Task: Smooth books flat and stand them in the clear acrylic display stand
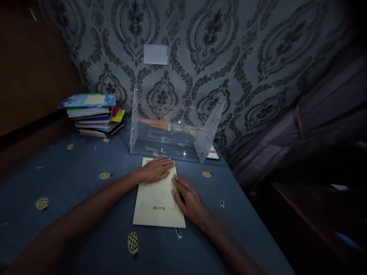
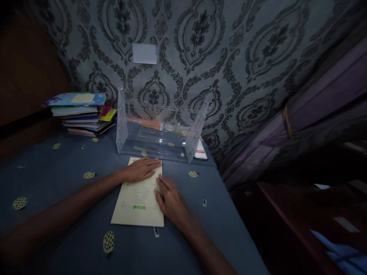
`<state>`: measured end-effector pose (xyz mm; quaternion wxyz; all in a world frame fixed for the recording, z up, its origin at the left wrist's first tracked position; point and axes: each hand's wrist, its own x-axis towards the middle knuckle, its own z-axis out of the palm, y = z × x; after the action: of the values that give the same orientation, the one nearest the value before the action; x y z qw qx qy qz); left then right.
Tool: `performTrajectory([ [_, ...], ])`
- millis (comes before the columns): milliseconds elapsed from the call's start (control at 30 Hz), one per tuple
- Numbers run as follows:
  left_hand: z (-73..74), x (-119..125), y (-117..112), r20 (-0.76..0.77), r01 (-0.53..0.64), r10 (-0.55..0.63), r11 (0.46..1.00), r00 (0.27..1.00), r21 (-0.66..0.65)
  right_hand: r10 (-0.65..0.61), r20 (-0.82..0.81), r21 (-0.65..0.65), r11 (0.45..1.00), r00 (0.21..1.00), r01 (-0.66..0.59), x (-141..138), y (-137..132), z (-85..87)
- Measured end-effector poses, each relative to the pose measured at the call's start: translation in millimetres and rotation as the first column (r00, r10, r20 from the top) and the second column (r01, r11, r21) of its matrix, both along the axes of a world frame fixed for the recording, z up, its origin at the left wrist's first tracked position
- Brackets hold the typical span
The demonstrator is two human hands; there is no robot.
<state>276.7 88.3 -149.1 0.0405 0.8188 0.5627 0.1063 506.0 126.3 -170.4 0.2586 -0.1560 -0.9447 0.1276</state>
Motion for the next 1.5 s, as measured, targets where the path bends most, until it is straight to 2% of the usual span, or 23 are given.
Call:
performTrajectory([
  [233, 2.5, 2.0, -1.4, -0.009, -0.018, 0.017, 1.0, 1.0, -0.016, 0.058, -0.023, 0.02, 0.998, 0.998, -0.057, 34.8, -37.9, 4.5],
  [467, -3.2, -1.3, -1.2, 0.025, -0.001, 0.0, 1.0, 1.0, 0.019, 0.078, -0.001, -0.007, 0.997, 0.997, -0.078, 67.7, -68.7, 7.2],
  [767, -1.6, 3.6, -4.4, -0.025, -0.025, 0.026, 1.0, 0.999, 0.003, 0.097, -0.154, 0.019, 0.995, 0.983, -0.095, 64.3, -65.1, -1.8],
  [1067, -2.9, -0.2, -5.2, -0.012, 0.011, -0.012, 0.999, 1.0, -0.044, 0.088, -0.121, -0.007, 0.996, 0.989, -0.09, 66.6, -65.7, -2.1],
  [1500, 9.0, 1.4, -6.9, -0.027, 0.052, -0.058, 0.982, 0.998, -0.181, 0.087, -0.135, -0.008, 0.996, 0.987, -0.088, 65.9, -66.0, -4.4],
])
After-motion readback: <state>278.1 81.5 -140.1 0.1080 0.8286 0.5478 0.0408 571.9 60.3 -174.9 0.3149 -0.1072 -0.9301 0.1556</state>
